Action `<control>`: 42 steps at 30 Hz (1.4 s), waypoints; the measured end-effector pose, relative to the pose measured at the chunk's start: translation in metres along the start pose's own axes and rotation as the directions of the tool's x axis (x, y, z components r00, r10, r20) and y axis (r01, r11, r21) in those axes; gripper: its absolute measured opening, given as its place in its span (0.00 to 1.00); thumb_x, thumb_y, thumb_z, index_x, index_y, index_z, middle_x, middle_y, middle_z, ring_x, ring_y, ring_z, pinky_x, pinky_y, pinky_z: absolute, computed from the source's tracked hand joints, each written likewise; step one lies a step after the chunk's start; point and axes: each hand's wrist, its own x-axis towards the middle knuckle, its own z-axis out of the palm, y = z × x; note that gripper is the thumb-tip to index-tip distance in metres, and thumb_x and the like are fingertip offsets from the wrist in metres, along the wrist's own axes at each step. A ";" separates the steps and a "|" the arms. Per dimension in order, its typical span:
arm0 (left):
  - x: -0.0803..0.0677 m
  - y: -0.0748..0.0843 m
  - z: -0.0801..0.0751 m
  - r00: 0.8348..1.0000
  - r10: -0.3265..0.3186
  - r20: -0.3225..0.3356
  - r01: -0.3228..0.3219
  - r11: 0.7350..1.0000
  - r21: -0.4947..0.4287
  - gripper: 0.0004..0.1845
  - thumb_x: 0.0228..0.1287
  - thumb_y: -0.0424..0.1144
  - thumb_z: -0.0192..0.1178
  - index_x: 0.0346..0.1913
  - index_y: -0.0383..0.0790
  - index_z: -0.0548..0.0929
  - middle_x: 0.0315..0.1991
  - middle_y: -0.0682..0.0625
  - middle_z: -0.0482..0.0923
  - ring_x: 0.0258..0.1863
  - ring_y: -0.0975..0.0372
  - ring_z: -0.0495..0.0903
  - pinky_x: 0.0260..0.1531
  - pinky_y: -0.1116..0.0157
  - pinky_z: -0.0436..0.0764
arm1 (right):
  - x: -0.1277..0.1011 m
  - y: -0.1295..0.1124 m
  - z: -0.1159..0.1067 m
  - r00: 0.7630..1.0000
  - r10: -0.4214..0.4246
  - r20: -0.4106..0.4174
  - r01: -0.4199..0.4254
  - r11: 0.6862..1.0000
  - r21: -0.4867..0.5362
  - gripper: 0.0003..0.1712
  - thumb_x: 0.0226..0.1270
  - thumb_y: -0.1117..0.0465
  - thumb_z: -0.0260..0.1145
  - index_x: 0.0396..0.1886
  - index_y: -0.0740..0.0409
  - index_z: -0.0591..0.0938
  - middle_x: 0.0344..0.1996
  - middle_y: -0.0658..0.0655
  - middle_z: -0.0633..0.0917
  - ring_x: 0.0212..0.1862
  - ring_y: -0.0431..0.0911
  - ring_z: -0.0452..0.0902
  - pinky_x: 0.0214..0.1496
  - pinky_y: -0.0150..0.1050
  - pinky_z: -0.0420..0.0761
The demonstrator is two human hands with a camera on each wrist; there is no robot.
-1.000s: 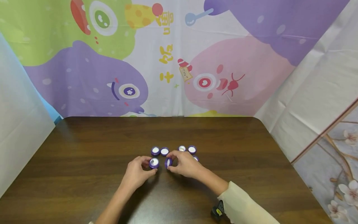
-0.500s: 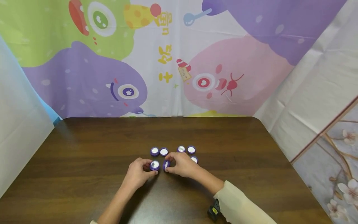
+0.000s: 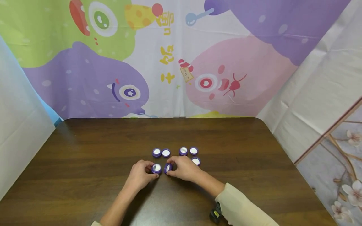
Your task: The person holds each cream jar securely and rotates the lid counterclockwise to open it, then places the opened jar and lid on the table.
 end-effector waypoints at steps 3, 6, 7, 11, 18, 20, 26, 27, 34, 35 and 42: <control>0.000 -0.001 0.000 1.000 -0.001 0.010 0.001 1.000 0.002 0.19 0.42 0.33 0.73 0.40 0.30 0.83 0.35 0.43 0.77 0.33 0.58 0.78 0.33 0.63 0.78 | 0.000 -0.001 -0.001 1.000 0.012 0.001 -0.012 0.998 -0.054 0.21 0.54 0.52 0.72 0.46 0.54 0.81 0.36 0.50 0.86 0.30 0.37 0.75 0.34 0.28 0.75; 0.000 0.000 0.000 1.000 -0.002 0.014 0.002 1.000 0.002 0.19 0.41 0.33 0.73 0.39 0.31 0.83 0.35 0.43 0.77 0.33 0.59 0.77 0.33 0.64 0.77 | 0.000 -0.001 -0.001 1.000 0.020 0.007 -0.019 0.996 -0.090 0.21 0.54 0.51 0.72 0.46 0.54 0.81 0.36 0.50 0.86 0.28 0.36 0.73 0.33 0.28 0.75; 0.000 0.000 0.001 1.000 -0.006 0.014 0.005 1.000 0.003 0.18 0.41 0.33 0.73 0.39 0.31 0.83 0.35 0.44 0.77 0.33 0.59 0.77 0.33 0.64 0.77 | -0.001 -0.001 -0.001 1.000 0.021 0.008 -0.020 0.995 -0.098 0.21 0.54 0.51 0.72 0.46 0.54 0.81 0.36 0.50 0.86 0.28 0.36 0.73 0.33 0.28 0.75; 0.000 0.001 0.001 1.000 -0.011 0.015 0.011 1.000 0.020 0.17 0.41 0.33 0.73 0.38 0.32 0.83 0.34 0.44 0.77 0.33 0.59 0.76 0.33 0.64 0.75 | -0.001 -0.001 -0.001 1.000 0.028 0.008 -0.027 0.993 -0.112 0.21 0.53 0.51 0.72 0.46 0.54 0.81 0.36 0.50 0.86 0.29 0.36 0.75 0.33 0.28 0.75; 0.001 0.004 0.000 1.000 -0.019 0.018 0.018 0.998 0.052 0.17 0.42 0.33 0.73 0.38 0.32 0.83 0.33 0.44 0.77 0.34 0.58 0.75 0.34 0.61 0.75 | 0.000 -0.003 -0.002 0.999 0.050 -0.010 -0.051 0.983 -0.175 0.20 0.51 0.49 0.73 0.43 0.52 0.82 0.30 0.46 0.79 0.31 0.37 0.72 0.29 0.27 0.70; 0.001 0.005 -0.001 1.000 -0.018 0.018 0.017 0.998 0.055 0.17 0.41 0.33 0.73 0.38 0.32 0.83 0.33 0.44 0.77 0.33 0.58 0.75 0.34 0.61 0.75 | 0.000 -0.003 -0.002 0.998 0.057 -0.010 -0.057 0.982 -0.180 0.20 0.51 0.49 0.72 0.43 0.51 0.82 0.29 0.45 0.77 0.29 0.36 0.69 0.27 0.27 0.68; 0.001 0.004 0.000 1.000 -0.022 0.014 0.021 0.999 0.047 0.17 0.40 0.34 0.74 0.37 0.33 0.84 0.33 0.44 0.77 0.34 0.58 0.75 0.35 0.62 0.75 | 0.000 -0.001 -0.001 0.998 0.065 0.000 -0.064 0.985 -0.161 0.20 0.51 0.51 0.72 0.44 0.52 0.82 0.27 0.45 0.76 0.28 0.36 0.69 0.26 0.26 0.67; 0.001 0.004 0.001 1.000 -0.022 0.015 0.021 0.999 0.046 0.17 0.40 0.34 0.74 0.37 0.33 0.84 0.33 0.44 0.77 0.34 0.58 0.75 0.35 0.61 0.75 | 0.000 -0.001 0.000 0.998 0.067 0.003 -0.066 0.985 -0.157 0.20 0.52 0.51 0.72 0.45 0.52 0.82 0.27 0.45 0.76 0.28 0.36 0.69 0.26 0.26 0.67; 0.002 0.004 0.000 1.000 -0.025 0.012 0.025 0.999 0.038 0.18 0.40 0.35 0.74 0.37 0.33 0.84 0.34 0.45 0.78 0.34 0.58 0.76 0.36 0.60 0.76 | 0.000 -0.001 0.000 0.998 0.065 0.012 -0.063 0.985 -0.159 0.20 0.52 0.52 0.72 0.45 0.52 0.82 0.26 0.45 0.75 0.27 0.35 0.67 0.24 0.27 0.67; 0.002 0.004 0.000 1.000 -0.027 0.011 0.026 0.999 0.040 0.18 0.39 0.35 0.74 0.37 0.32 0.84 0.34 0.45 0.78 0.35 0.58 0.76 0.37 0.59 0.76 | 0.000 -0.001 0.000 0.998 0.066 0.014 -0.063 0.985 -0.158 0.20 0.52 0.52 0.72 0.45 0.52 0.82 0.25 0.45 0.75 0.26 0.35 0.67 0.24 0.27 0.67; 0.000 0.006 -0.004 0.999 -0.029 0.022 0.028 0.999 0.031 0.20 0.40 0.37 0.75 0.39 0.32 0.83 0.34 0.44 0.80 0.35 0.57 0.78 0.39 0.58 0.78 | 0.000 -0.004 -0.002 0.997 0.078 0.023 -0.073 0.986 -0.151 0.21 0.53 0.52 0.72 0.48 0.51 0.82 0.22 0.44 0.73 0.23 0.35 0.65 0.21 0.27 0.66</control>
